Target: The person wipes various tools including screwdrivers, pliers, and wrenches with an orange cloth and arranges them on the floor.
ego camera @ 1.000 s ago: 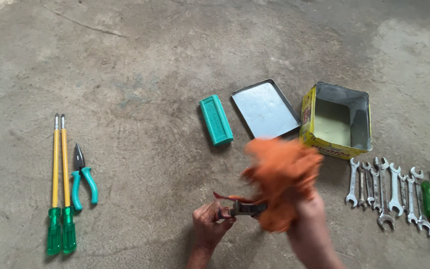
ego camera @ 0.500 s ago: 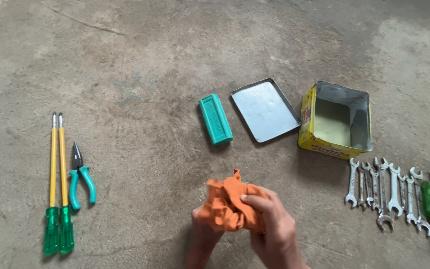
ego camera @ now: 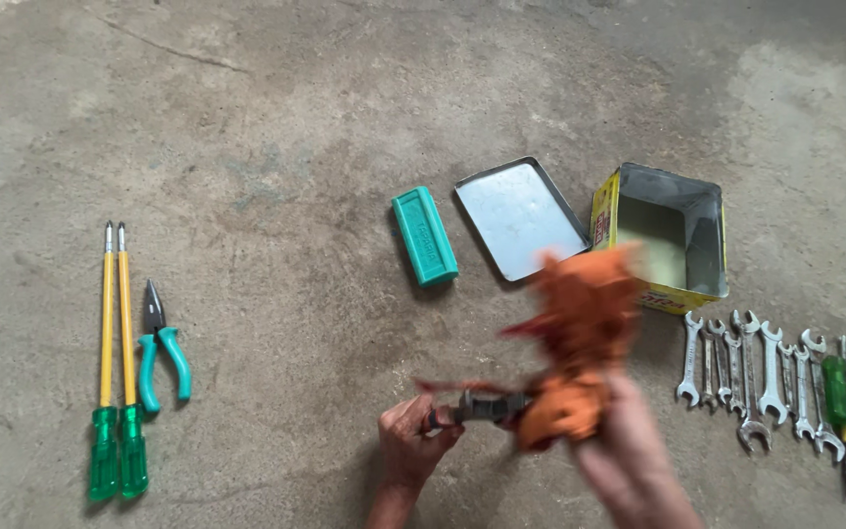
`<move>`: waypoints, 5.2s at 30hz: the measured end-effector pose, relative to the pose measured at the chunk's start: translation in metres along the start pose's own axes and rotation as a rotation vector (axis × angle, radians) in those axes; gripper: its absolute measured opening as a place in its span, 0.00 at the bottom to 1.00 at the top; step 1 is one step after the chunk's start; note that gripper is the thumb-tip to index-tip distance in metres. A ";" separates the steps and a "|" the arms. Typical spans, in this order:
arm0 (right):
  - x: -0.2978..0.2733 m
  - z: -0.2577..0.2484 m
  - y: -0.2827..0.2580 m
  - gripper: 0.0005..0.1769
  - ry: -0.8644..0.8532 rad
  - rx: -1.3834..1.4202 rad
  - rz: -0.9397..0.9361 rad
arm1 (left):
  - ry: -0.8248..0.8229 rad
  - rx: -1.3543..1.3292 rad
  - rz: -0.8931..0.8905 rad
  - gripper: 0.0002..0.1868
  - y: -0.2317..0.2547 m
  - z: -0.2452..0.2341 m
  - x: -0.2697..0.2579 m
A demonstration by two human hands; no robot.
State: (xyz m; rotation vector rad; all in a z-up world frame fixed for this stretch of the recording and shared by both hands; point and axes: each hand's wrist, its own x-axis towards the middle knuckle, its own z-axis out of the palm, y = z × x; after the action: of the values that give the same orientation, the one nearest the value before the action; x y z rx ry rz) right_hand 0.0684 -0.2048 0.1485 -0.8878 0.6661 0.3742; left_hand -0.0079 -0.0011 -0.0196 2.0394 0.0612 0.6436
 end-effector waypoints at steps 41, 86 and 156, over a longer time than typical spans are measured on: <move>-0.066 -0.016 0.023 0.21 -0.016 -0.521 -0.697 | -0.137 -0.746 -0.647 0.27 0.232 0.024 0.063; 0.036 -0.045 0.062 0.15 -0.115 -1.512 -0.267 | 0.038 1.018 -0.867 0.39 -0.107 -0.196 0.127; 0.031 -0.162 -0.096 0.22 -1.037 -2.039 -0.688 | -1.548 0.968 0.764 0.29 0.151 0.006 0.203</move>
State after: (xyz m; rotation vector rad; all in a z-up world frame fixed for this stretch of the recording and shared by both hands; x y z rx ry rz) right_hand 0.0832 -0.3913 0.1108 -2.3829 -1.3610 0.7488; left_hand 0.1376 -0.0272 0.1853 2.9042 -1.6045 -0.8923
